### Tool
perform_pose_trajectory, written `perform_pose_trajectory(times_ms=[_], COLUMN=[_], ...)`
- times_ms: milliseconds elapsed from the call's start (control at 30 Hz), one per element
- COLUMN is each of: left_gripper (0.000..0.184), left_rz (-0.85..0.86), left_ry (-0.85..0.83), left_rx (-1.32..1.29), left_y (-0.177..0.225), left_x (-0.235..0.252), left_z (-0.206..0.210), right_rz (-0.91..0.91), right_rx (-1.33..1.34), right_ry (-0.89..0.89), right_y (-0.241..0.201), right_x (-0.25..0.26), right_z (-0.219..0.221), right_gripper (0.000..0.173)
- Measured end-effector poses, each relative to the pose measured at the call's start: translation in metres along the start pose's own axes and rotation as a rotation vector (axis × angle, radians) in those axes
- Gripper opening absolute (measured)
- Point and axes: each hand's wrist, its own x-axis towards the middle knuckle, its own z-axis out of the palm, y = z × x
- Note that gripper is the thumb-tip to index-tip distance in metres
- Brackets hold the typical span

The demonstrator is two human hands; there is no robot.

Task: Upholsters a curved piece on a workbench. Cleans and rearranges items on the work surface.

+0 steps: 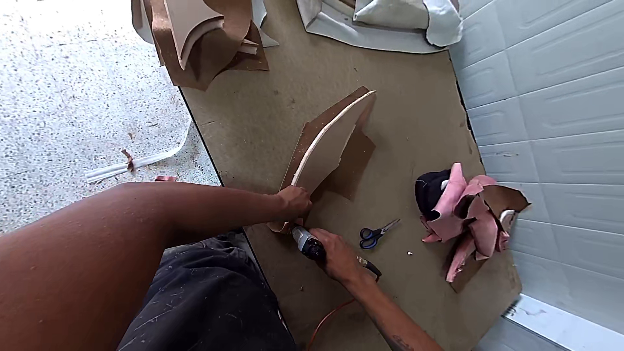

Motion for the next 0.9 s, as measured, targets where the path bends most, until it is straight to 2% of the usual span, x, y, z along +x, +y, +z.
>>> perform_pose_trajectory(times_ms=[133, 333, 433, 500, 600, 700, 800, 900], left_gripper=[0.021, 0.018, 0.022, 0.025, 0.031, 0.028, 0.035, 0.055], left_rz=[-0.004, -0.078, -0.081, -0.076, -0.083, -0.154, -0.331, -0.467], left_ry=[-0.015, -0.025, -0.043, -0.07, -0.016, 0.197, 0.425, 0.646], left_rx=[0.034, 0.067, 0.079, 0.047, -0.117, -0.3, -0.362, -0.357], left_y=[0.002, 0.014, 0.016, 0.012, 0.0, -0.007, -0.011, -0.031], left_x=[0.001, 0.003, 0.005, 0.007, 0.012, 0.008, 0.019, 0.044], left_z=[-0.002, -0.003, -0.005, -0.008, -0.012, -0.017, -0.029, -0.046], right_rz=[0.062, 0.082, 0.059, 0.084, 0.305, 0.714, 0.985, 1.067], right_rx=[-0.079, -0.063, 0.034, 0.13, 0.331, 0.317, 0.259, 0.373], right_ry=[-0.053, -0.021, 0.017, 0.103, 0.362, 0.529, 0.54, 0.565], right_y=[-0.007, -0.006, 0.002, 0.011, 0.032, 0.05, 0.07, 0.091], right_x=[0.002, 0.004, -0.013, -0.041, -0.11, -0.178, -0.227, -0.259], right_z=[-0.008, -0.005, 0.008, 0.027, 0.07, 0.118, 0.168, 0.226], right_gripper=[0.028, 0.018, 0.026, 0.036, 0.047, 0.051, 0.056, 0.073])
